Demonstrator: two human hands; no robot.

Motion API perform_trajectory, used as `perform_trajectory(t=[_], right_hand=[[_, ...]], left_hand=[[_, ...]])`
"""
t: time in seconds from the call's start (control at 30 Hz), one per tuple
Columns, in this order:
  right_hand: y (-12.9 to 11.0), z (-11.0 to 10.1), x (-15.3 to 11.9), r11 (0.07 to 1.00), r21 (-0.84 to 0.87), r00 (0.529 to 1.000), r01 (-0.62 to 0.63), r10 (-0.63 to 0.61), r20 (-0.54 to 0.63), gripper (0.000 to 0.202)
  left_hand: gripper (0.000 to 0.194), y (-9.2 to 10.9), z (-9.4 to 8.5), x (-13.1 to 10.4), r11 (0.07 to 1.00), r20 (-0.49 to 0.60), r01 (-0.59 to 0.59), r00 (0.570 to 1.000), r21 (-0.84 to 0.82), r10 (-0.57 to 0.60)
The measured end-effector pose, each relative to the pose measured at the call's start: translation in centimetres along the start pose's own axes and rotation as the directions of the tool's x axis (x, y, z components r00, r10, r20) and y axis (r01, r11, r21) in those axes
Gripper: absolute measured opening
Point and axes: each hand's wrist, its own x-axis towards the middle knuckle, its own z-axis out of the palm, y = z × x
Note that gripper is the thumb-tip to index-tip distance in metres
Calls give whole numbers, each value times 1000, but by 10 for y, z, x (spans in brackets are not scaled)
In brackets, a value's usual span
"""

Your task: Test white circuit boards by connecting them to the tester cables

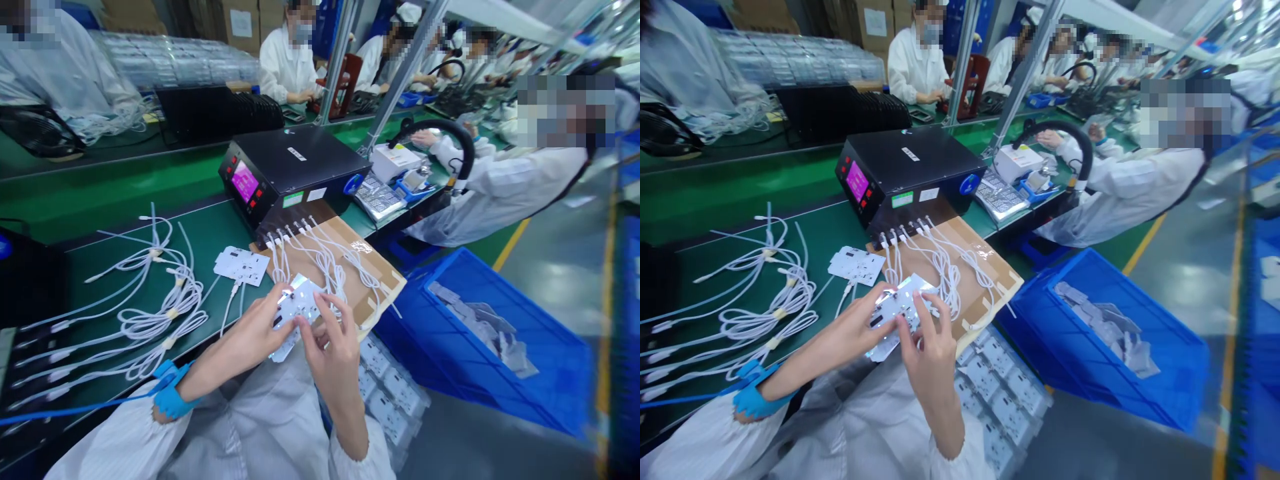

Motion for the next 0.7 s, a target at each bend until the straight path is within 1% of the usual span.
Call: perform_trajectory(t=[0.07,0.13,0.23,0.3,0.43,0.53,0.6,0.7], right_hand=[[0,-11,-18,996,-61,998,-63,63,-12,21],[4,-18,-35,984,-128,991,-124,130,43,13],[14,-22,-53,973,-159,968,-168,193,160,15],[20,-20,-58,976,-140,965,-169,192,177,16],[28,-19,-61,982,-41,974,-185,188,124,22],[32,-23,-62,984,28,983,-178,176,51,21],[36,-30,-61,986,15,986,-165,165,-12,19],[46,-44,-57,986,-58,986,-153,149,-80,17]], left_hand=[[36,1,0,0,998,18,50,999,25,-50],[36,3,1,0,997,32,80,996,13,-81],[36,5,4,1,995,18,100,995,-20,-100],[34,5,7,2,996,10,82,997,-29,-82],[34,3,12,3,997,36,21,999,-77,-18],[38,4,14,3,990,69,61,996,-124,-52],[44,6,16,4,982,82,81,994,-172,-68],[53,8,18,7,972,89,106,992,-212,-89]])
